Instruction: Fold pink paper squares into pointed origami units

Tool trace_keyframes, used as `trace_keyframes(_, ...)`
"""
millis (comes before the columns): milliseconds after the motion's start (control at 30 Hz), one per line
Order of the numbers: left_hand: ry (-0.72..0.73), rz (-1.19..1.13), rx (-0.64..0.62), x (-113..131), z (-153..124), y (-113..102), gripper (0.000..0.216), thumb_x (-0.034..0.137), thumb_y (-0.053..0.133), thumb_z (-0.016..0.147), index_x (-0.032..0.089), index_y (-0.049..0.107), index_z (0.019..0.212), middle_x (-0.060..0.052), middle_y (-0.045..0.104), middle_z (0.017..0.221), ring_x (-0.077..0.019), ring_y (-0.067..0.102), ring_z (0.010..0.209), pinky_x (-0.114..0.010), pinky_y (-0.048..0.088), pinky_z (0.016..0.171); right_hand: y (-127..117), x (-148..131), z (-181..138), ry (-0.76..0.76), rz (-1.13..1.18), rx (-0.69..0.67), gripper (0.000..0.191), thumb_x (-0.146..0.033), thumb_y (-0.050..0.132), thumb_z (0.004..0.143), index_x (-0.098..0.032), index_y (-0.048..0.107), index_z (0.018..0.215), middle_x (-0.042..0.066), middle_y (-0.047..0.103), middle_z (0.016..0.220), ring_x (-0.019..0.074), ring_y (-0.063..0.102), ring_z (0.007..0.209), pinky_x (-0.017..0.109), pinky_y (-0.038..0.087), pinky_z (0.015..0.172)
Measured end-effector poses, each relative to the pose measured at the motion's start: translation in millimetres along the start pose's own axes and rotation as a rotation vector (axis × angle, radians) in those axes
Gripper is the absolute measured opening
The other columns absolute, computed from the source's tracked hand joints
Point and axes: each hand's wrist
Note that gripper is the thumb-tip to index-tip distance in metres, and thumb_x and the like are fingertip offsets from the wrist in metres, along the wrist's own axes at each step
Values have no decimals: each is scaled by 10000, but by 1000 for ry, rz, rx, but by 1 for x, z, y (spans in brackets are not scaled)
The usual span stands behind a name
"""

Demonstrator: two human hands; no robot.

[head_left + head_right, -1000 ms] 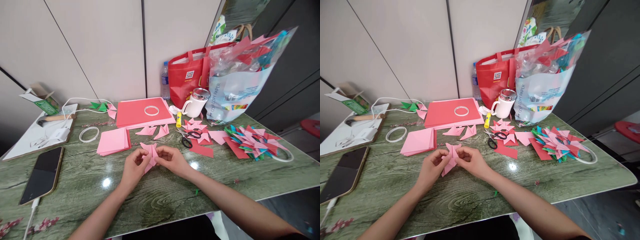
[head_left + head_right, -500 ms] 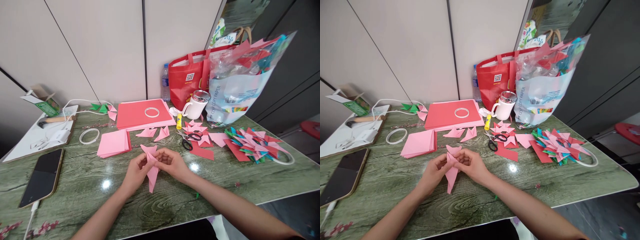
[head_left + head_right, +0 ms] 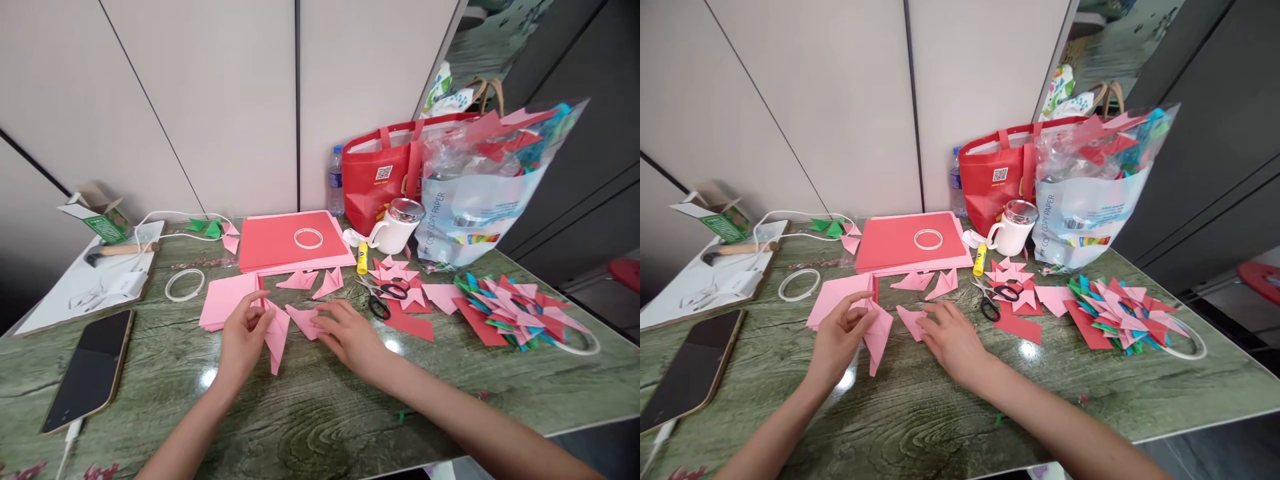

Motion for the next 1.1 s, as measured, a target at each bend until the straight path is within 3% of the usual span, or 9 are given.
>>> trace_keyframes(133,8,39,-32,-1,5,-2,323,311,609,702,159,556,982,52,520,560,-101,461,521,-186,316,474,5,-7,7,-19,-192,-178,275,-247,615,797,-179,593,1063,116,604,1067,260,498,1008,437,458,828)
trace_keyframes(233,30,79,-41,-6,8,0,225,327,603,698,148,614,834,7,591,642,-130,540,606,-217,399,543,12,-3,6,-73,-230,-180,200,-216,576,827,-171,611,1019,109,614,1074,245,505,993,421,447,820)
trace_keyframes(400,1,181,-128,-21,9,4,254,326,533,748,139,648,875,-64,681,846,-195,616,773,-313,485,698,14,16,-4,-289,-10,-73,175,-131,504,854,-202,657,899,53,617,1102,206,465,1074,419,368,939)
trace_keyframes(500,56,255,-246,-32,5,8,252,279,486,792,157,640,950,-68,680,959,-197,618,874,-335,481,791,8,26,-8,-255,65,-64,226,-104,507,838,-251,663,909,27,636,1065,210,465,1049,444,381,895)
trace_keyframes(633,195,438,-324,-42,-3,13,264,234,448,839,180,606,1043,-71,650,968,-190,602,860,-347,492,771,3,32,-9,-258,205,-145,268,-61,466,840,-217,649,960,58,626,1056,173,479,1027,341,455,846)
trace_keyframes(800,485,828,-296,-45,-8,16,284,154,507,812,174,584,1084,-97,558,959,-227,516,915,-409,473,802,4,26,-8,-252,170,-137,204,-108,460,862,-163,606,994,111,567,1097,196,447,1142,370,445,929)
trace_keyframes(933,538,1056,-285,-46,-11,19,284,156,518,815,182,571,1093,-97,532,954,-236,505,884,-420,479,753,5,15,-6,-228,28,-181,259,-183,504,858,-186,554,1113,118,544,1124,214,473,1112,398,454,910)
trace_keyframes(1100,608,1067,-180,-46,-16,7,279,197,484,841,174,544,1112,-107,544,992,-235,521,907,-380,477,747,10,9,-4,-229,-85,-186,214,-212,533,849,-216,592,1055,103,545,1146,253,451,1119,439,447,896)
Point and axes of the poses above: each hand's wrist, its own z-axis towards the middle knuckle, its own y-axis out of the palm, x = y × z
